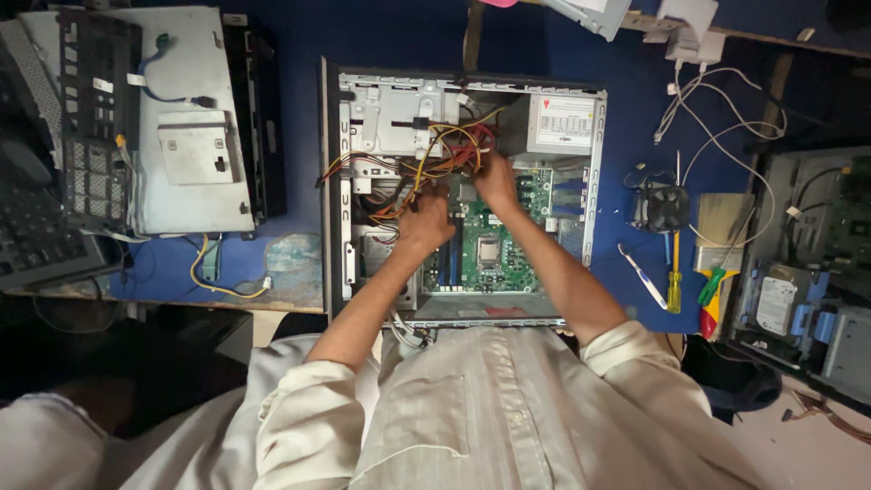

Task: The person works on an open desktop computer case on a workbench. They lift a motherboard, seat it inside the case, connect power and front-panel cables to it, and use a screwdriver to fasten components while adjusting wires inside the chassis.

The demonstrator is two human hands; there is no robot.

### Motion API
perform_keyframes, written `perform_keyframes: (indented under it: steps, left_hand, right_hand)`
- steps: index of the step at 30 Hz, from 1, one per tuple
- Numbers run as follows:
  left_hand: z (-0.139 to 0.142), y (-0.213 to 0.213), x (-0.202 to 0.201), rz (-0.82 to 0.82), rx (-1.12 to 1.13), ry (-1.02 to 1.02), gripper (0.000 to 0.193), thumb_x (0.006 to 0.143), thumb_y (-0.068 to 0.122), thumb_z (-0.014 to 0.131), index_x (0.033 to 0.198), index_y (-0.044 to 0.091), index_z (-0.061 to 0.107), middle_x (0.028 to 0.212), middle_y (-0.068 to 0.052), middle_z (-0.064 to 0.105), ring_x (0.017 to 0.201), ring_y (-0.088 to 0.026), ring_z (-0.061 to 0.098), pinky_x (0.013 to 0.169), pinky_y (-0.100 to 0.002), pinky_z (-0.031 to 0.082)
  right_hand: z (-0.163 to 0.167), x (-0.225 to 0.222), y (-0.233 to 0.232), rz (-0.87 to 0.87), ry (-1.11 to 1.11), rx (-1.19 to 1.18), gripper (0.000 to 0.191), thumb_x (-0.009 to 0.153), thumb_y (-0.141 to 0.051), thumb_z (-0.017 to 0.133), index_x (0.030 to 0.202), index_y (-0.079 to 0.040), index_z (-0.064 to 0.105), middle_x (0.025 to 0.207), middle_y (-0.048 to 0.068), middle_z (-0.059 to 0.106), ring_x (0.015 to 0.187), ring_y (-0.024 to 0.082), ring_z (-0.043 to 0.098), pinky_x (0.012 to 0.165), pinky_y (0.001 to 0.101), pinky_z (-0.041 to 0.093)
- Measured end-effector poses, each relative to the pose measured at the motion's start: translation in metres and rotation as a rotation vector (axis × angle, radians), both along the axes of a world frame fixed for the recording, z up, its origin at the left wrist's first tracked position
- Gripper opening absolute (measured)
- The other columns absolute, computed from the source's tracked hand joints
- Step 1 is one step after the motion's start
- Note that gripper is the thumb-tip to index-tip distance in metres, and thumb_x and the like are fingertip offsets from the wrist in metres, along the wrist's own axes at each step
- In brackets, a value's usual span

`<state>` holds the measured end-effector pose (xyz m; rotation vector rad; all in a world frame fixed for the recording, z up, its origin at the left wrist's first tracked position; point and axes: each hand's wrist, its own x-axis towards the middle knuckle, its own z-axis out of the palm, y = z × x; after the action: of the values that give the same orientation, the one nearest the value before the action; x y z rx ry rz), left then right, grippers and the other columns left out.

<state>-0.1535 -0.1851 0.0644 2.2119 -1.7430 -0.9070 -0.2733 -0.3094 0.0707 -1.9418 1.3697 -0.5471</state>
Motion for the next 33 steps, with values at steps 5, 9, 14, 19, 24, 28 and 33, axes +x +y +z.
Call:
perform_keyframes:
  steps: [5, 9, 14, 19, 24, 28, 33]
  left_hand:
    - [0.005, 0.000, 0.001, 0.016, 0.075, 0.025, 0.074, 0.070, 0.021, 0.079, 0.137, 0.006, 0.050, 0.143, -0.024, 0.051, 0.130, -0.043, 0.054, 0.102, -0.052, 0.052]
    - [0.009, -0.001, 0.001, 0.008, 0.067, 0.018, 0.079, 0.068, 0.020, 0.081, 0.139, 0.005, 0.049, 0.144, -0.026, 0.047, 0.130, -0.046, 0.051, 0.102, -0.053, 0.049]
    - [0.014, -0.001, 0.000, 0.003, -0.011, -0.023, 0.078, 0.065, 0.018, 0.080, 0.136, 0.004, 0.051, 0.144, -0.028, 0.047, 0.128, -0.047, 0.052, 0.099, -0.053, 0.050]
    - [0.018, -0.001, 0.000, -0.016, 0.080, -0.036, 0.075, 0.070, 0.019, 0.079, 0.138, 0.005, 0.051, 0.141, -0.028, 0.050, 0.126, -0.046, 0.056, 0.101, -0.053, 0.051]
    - [0.018, -0.001, -0.001, -0.003, 0.018, -0.052, 0.077, 0.066, 0.019, 0.081, 0.135, 0.003, 0.051, 0.141, -0.029, 0.047, 0.124, -0.048, 0.056, 0.098, -0.054, 0.051]
    - [0.018, 0.000, -0.002, 0.005, 0.054, -0.030, 0.074, 0.070, 0.017, 0.079, 0.137, 0.002, 0.052, 0.140, -0.028, 0.050, 0.124, -0.046, 0.058, 0.098, -0.053, 0.053]
    - [0.020, 0.000, -0.001, 0.005, 0.021, -0.060, 0.075, 0.066, 0.019, 0.082, 0.133, 0.003, 0.053, 0.139, -0.027, 0.048, 0.123, -0.047, 0.056, 0.097, -0.055, 0.051]
  right_hand:
    - [0.000, 0.002, -0.002, -0.012, 0.032, 0.026, 0.029, 0.083, -0.013, 0.075, 0.109, -0.002, 0.069, 0.100, 0.025, 0.072, 0.099, 0.046, 0.066, 0.079, 0.0526, 0.054]
    - [0.001, 0.002, 0.001, 0.024, 0.112, 0.052, 0.025, 0.084, -0.006, 0.069, 0.109, -0.003, 0.071, 0.106, 0.026, 0.070, 0.104, 0.046, 0.065, 0.086, 0.0532, 0.053]
    - [0.001, -0.010, 0.006, 0.206, 0.050, -0.176, 0.027, 0.077, 0.002, 0.065, 0.103, -0.001, 0.071, 0.110, 0.026, 0.067, 0.102, 0.047, 0.062, 0.085, 0.0518, 0.052]
    - [-0.002, -0.022, 0.005, 0.391, 0.166, -0.342, 0.008, 0.079, -0.003, 0.068, 0.086, -0.002, 0.068, 0.103, 0.022, 0.067, 0.101, 0.040, 0.064, 0.089, 0.0491, 0.053]
    - [-0.001, -0.026, 0.005, 0.363, 0.115, -0.280, 0.012, 0.088, -0.004, 0.066, 0.099, 0.000, 0.070, 0.106, 0.021, 0.067, 0.102, 0.040, 0.063, 0.088, 0.0486, 0.053]
    - [0.004, -0.028, 0.005, 0.446, 0.100, -0.378, 0.015, 0.085, -0.008, 0.069, 0.097, 0.000, 0.072, 0.108, 0.019, 0.067, 0.102, 0.039, 0.063, 0.088, 0.0478, 0.053]
    - [0.005, -0.027, 0.004, 0.519, 0.201, -0.376, 0.014, 0.082, -0.008, 0.071, 0.095, -0.003, 0.074, 0.106, 0.017, 0.068, 0.102, 0.037, 0.064, 0.086, 0.0477, 0.054]
